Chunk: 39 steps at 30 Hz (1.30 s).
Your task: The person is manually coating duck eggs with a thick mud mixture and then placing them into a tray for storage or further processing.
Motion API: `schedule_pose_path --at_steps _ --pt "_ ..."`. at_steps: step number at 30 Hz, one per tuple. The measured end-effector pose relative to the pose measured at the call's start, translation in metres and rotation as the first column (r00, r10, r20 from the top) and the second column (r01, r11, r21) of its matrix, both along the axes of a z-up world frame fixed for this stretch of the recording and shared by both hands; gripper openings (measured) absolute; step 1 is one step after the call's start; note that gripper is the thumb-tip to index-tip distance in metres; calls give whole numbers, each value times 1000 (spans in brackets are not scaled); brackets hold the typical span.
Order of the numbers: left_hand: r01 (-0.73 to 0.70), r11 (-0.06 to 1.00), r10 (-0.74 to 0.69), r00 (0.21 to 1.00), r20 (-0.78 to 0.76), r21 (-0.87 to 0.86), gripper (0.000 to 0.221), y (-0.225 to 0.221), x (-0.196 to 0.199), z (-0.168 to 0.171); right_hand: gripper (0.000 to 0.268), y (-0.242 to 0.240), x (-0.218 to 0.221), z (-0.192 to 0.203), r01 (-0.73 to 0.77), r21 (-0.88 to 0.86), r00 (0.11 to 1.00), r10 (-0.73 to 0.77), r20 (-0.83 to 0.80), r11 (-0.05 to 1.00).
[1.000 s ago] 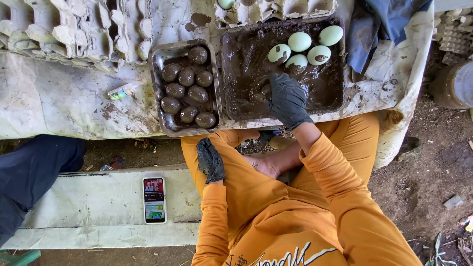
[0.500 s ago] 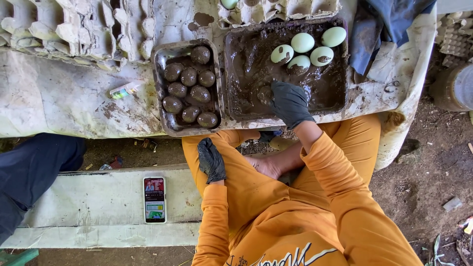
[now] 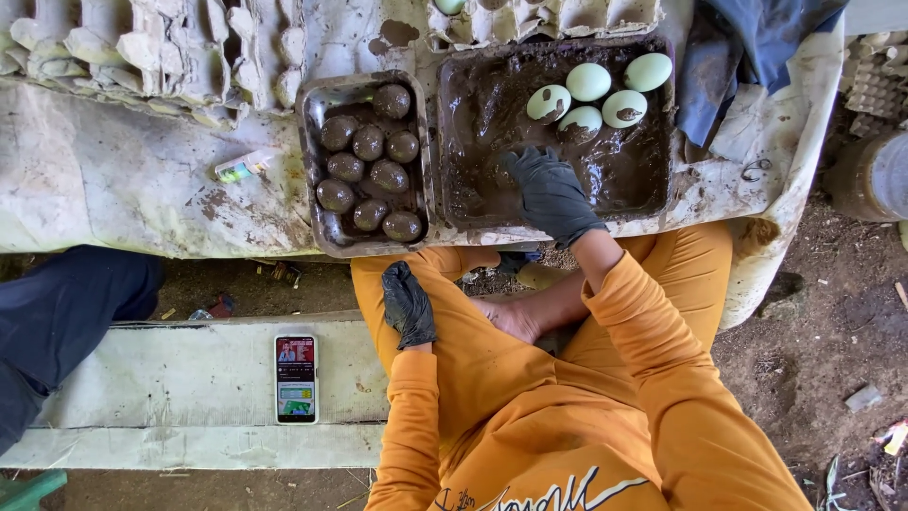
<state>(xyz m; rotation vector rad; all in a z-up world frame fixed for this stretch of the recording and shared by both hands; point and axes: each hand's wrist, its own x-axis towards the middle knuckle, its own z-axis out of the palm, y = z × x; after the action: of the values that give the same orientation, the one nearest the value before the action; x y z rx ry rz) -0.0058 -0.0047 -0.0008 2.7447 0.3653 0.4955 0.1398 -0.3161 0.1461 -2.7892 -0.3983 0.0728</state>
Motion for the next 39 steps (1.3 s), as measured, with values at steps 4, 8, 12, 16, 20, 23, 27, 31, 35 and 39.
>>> schedule_pose_path --at_steps 4,8,12,16,20,23,27,31,35,39 --pt "-40 997 43 998 47 -60 31 -4 0 2 93 -7 0 -5 70 -129 998 -70 4 989" --pt "-58 978 75 994 79 -200 22 -8 3 19 91 -4 -2 -24 172 -176 982 -184 -53 969" --pt "-145 983 159 979 126 -108 13 -9 7 -1 59 3 -2 23 -28 -93 1000 29 5 995" --pt "-184 983 185 961 203 -23 11 -11 12 -7 84 20 2 62 -11 -17 1000 11 -12 1000" --pt "-206 978 205 943 262 -23 12 -12 20 -28 68 28 -5 52 146 17 983 -143 -114 989" --pt "-170 984 176 944 279 -46 12 -17 16 -10 62 20 1 36 189 -13 969 -189 -159 982" --pt "-204 974 224 929 294 -96 10 -19 21 -18 63 17 23 30 189 0 959 -185 -213 982" --pt "-199 968 235 932 277 -151 13 -29 11 -28 55 85 51 109 343 87 898 -299 -324 935" --pt "-188 982 187 919 348 -30 16 -31 12 -32 57 138 90 127 266 416 951 -167 -260 869" --pt "-219 974 219 869 443 -52 25 -24 10 -29 61 165 151 85 -194 510 973 232 -11 838"
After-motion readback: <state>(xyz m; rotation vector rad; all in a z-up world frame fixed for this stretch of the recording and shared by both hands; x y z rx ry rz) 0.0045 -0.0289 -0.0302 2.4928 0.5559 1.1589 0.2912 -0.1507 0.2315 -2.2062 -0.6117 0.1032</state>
